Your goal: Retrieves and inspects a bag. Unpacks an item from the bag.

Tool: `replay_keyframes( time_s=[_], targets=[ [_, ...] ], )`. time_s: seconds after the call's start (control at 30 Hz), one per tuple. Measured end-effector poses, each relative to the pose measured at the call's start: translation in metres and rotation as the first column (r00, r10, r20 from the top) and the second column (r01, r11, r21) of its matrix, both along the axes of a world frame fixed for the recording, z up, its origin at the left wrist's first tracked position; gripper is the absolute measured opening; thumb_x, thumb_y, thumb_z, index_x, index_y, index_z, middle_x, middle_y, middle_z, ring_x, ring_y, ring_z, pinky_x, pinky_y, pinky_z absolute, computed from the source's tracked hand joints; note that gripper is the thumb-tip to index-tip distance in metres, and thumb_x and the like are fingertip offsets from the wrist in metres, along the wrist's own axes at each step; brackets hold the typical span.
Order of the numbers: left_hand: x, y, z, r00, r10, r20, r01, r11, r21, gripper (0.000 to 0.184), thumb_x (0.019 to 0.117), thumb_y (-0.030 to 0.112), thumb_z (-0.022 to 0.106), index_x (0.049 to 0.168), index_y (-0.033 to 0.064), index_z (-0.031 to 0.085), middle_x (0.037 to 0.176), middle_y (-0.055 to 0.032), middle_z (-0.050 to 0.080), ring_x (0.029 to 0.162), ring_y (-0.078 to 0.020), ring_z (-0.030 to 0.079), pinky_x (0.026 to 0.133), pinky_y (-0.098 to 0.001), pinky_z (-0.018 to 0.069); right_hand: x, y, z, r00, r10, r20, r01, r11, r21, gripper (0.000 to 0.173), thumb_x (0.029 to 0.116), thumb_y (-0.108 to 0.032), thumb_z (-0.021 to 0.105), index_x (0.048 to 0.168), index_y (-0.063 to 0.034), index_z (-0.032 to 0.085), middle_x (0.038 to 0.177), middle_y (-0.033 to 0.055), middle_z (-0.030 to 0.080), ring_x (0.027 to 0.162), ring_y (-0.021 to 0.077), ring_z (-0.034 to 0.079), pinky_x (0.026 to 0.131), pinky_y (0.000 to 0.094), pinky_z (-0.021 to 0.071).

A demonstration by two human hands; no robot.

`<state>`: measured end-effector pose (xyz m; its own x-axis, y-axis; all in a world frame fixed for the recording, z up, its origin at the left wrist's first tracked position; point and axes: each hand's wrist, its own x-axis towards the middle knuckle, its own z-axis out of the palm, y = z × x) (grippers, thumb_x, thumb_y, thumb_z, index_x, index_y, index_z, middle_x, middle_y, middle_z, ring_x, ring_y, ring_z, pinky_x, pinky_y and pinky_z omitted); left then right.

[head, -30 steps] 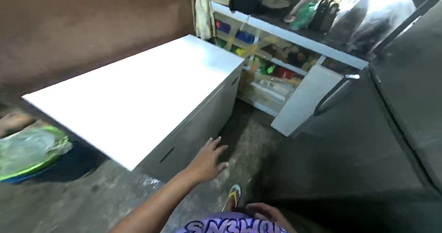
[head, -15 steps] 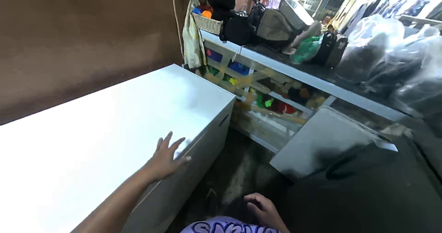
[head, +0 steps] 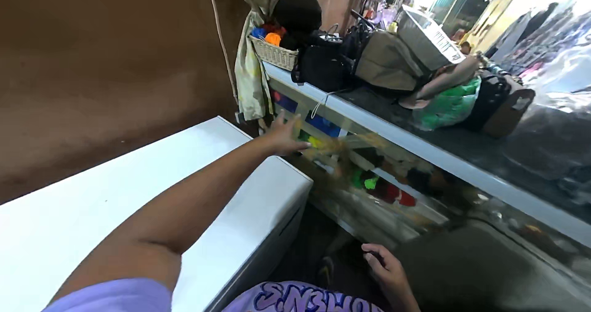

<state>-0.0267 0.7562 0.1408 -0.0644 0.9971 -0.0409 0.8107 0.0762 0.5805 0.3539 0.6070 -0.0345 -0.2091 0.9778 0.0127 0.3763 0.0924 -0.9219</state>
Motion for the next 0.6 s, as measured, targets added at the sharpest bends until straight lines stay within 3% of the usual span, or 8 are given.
replay_keyframes(
  time_s=[0.1,0.2,0.3,0.37,0.47,0.5,0.6],
  targets=[
    [0.033,0.063,0.009,1.0,0.002,0.018,-0.002,1.0,-0.001,0.097,0.0895,0.045,0.079,0.165,0.0185,0.024,0.169,-0.0289,-0.001,0.15,-0.0559,0.02,0.112,-0.0725,0.031,0.009,0.075,0.004,1.0,0.011,0.008,-0.011,1.0,0.022,0.029,0.0976,-0.013,0.059,0.118,0.0049,0.069,0.116,0.0158,0.072,0.1,0.0145,0.071,0.09,0.0303,0.0584],
    [0.054,0.139,0.02,0.999,0.008,-0.032,-0.006,0.997,0.075,0.098,0.0869,0.047,0.08,0.163,0.0165,0.027,0.168,-0.0314,0.003,0.147,-0.0594,0.025,0.11,-0.0715,0.0353,0.011,0.152,0.023,0.999,0.042,-0.014,-0.042,0.998,0.042,0.027,0.0983,-0.011,0.059,0.118,0.004,0.069,0.116,0.0137,0.072,0.101,0.0129,0.07,0.09,0.0293,0.0585],
    [0.074,0.213,0.051,0.992,0.051,-0.116,-0.033,0.989,0.147,0.102,0.0841,0.037,0.085,0.164,0.0176,0.025,0.171,-0.0228,-0.003,0.151,-0.0567,0.017,0.112,-0.0726,0.0321,0.009,0.219,0.038,0.989,0.141,-0.037,-0.133,0.977,0.169,0.027,0.0968,-0.011,0.058,0.117,0.0038,0.07,0.115,0.0127,0.073,0.1,0.0088,0.07,0.088,0.0248,0.0582],
    [0.082,0.257,0.066,0.968,0.09,-0.233,-0.038,0.975,0.219,0.1,0.0834,0.026,0.085,0.164,0.0176,0.026,0.173,-0.017,0.004,0.143,-0.0559,0.033,0.098,-0.0743,0.0427,0.01,0.258,0.043,0.973,0.225,-0.054,-0.205,0.945,0.256,0.027,0.0954,-0.007,0.058,0.116,0.0056,0.071,0.113,0.0132,0.073,0.099,0.0077,0.069,0.089,0.023,0.0573],
    [0.088,0.312,0.079,0.922,0.114,-0.37,-0.039,0.978,0.203,0.079,0.0974,0.009,0.064,0.165,0.0185,0.025,0.171,-0.0163,0.018,0.126,-0.052,0.056,0.092,-0.0691,0.0501,0.015,0.303,0.047,0.949,0.313,-0.04,-0.281,0.896,0.343,0.024,0.0937,-0.004,0.06,0.112,0.0058,0.072,0.11,0.0125,0.074,0.099,0.0089,0.071,0.09,0.0237,0.0587],
    [0.087,0.329,0.081,0.912,0.091,-0.399,-0.026,0.986,0.166,0.083,0.0961,0.008,0.065,0.166,0.019,0.022,0.17,-0.0181,0.02,0.124,-0.0507,0.058,0.092,-0.0685,0.0504,0.018,0.314,0.049,0.944,0.327,-0.032,-0.296,0.889,0.349,0.024,0.0934,-0.003,0.061,0.112,0.0052,0.072,0.109,0.0118,0.074,0.1,0.0086,0.071,0.09,0.0233,0.0585],
    [0.086,0.364,0.08,0.895,0.02,-0.445,0.033,0.993,0.11,0.107,0.0802,0.008,0.08,0.166,0.0183,0.018,0.167,-0.0193,0.026,0.129,-0.048,0.056,0.094,-0.0684,0.0494,0.028,0.337,0.052,0.907,0.415,-0.067,-0.375,0.872,0.315,0.024,0.0946,-0.002,0.06,0.115,0.0057,0.07,0.112,0.0118,0.073,0.103,0.0099,0.071,0.092,0.0256,0.059]
  ],
)
